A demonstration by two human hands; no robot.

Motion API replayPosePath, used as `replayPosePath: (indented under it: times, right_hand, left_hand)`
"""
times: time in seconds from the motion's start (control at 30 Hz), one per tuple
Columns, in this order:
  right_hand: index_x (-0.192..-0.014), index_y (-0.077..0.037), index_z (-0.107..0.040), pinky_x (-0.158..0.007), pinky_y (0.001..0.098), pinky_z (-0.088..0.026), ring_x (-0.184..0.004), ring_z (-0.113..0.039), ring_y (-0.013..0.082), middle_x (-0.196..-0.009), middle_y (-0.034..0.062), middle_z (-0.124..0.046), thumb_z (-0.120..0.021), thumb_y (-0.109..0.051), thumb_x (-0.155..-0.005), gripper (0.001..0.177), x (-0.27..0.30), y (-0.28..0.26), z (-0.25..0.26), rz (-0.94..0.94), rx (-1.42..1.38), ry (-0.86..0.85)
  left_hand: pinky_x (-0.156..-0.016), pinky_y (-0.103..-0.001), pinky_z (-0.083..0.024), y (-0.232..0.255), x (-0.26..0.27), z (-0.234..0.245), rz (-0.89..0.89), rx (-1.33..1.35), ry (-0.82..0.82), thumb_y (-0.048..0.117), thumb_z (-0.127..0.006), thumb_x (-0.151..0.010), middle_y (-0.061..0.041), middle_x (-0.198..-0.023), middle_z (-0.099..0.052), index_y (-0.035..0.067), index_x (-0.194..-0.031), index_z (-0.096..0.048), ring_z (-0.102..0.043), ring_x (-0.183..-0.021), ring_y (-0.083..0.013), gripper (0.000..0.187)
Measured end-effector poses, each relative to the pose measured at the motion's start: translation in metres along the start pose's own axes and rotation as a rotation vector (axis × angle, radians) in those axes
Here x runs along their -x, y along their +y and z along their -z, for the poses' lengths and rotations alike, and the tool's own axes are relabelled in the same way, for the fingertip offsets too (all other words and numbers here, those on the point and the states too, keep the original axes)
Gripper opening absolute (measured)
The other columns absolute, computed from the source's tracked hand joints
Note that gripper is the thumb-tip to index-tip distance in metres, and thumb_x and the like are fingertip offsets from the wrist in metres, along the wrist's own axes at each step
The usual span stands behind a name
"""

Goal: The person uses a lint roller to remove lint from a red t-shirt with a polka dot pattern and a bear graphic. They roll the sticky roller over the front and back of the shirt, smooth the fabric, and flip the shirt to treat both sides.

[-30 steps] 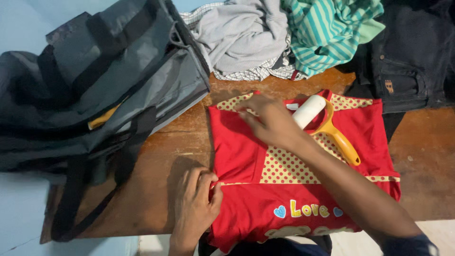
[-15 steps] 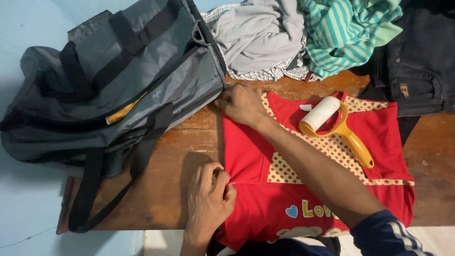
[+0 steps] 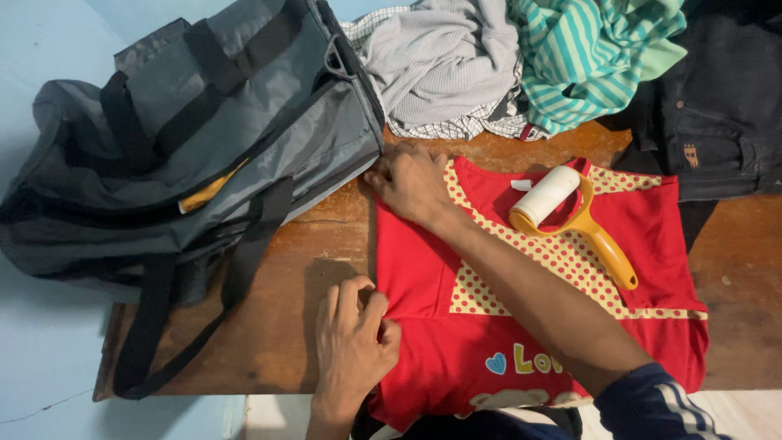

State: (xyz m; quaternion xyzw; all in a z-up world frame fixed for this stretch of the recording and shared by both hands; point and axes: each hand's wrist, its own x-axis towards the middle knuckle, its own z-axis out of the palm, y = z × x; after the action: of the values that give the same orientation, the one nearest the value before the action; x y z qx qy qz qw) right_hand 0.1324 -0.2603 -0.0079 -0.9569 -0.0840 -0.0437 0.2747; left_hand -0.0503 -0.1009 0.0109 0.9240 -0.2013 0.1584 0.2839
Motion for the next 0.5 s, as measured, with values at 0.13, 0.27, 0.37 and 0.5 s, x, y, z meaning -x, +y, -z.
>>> replayPosePath:
  times: [0.13,0.27,0.37,0.5]
  right_hand:
    - [-0.092,-0.01,-0.079,-0.081,0.0596,-0.044,-0.098,-0.066,0.0353,-0.096,0.0138,-0.072,-0.072,-0.03,-0.091,0.021,0.004,0.008,0.009,0.089,-0.082,-0.049]
    - [-0.099,-0.005,-0.069,-0.075,0.0468,-0.054,-0.082,-0.07,0.0347,-0.09,0.017,-0.071,-0.069,-0.022,-0.092,0.019,0.017,0.016,0.038,0.122,-0.261,-0.002]
    - [-0.097,-0.003,-0.066,-0.068,0.0462,-0.053,-0.075,-0.07,0.0373,-0.082,0.0186,-0.07,-0.068,-0.017,-0.091,0.016,0.05,0.019,0.061,0.114,-0.205,-0.102]
    - [-0.104,-0.006,-0.066,-0.078,0.0477,-0.052,-0.092,-0.067,0.0368,-0.099,0.0165,-0.07,-0.073,-0.031,-0.086,0.031,0.091,0.013,0.087,0.15,-0.04,-0.417]
  left_hand:
    - [-0.081,-0.051,-0.046,0.005,0.001,0.005,0.034,0.087,0.026,0.008,-0.068,-0.065,-0.017,-0.112,-0.056,0.006,-0.092,-0.056,-0.056,-0.096,-0.0391,0.029]
    - [-0.089,-0.049,-0.047,0.004,-0.005,0.009,0.091,0.226,0.079,0.007,-0.064,-0.082,-0.017,-0.118,-0.059,0.004,-0.1,-0.057,-0.057,-0.103,-0.0382,0.02]
    - [-0.097,-0.048,-0.048,-0.001,-0.015,0.008,0.051,0.28,0.017,0.008,-0.061,-0.093,-0.014,-0.124,-0.063,0.005,-0.107,-0.061,-0.06,-0.111,-0.0361,0.015]
    - [-0.117,-0.05,-0.041,-0.015,-0.039,-0.001,-0.136,0.157,-0.124,0.013,-0.06,-0.097,-0.014,-0.143,-0.058,0.005,-0.126,-0.061,-0.053,-0.135,-0.0361,0.03]
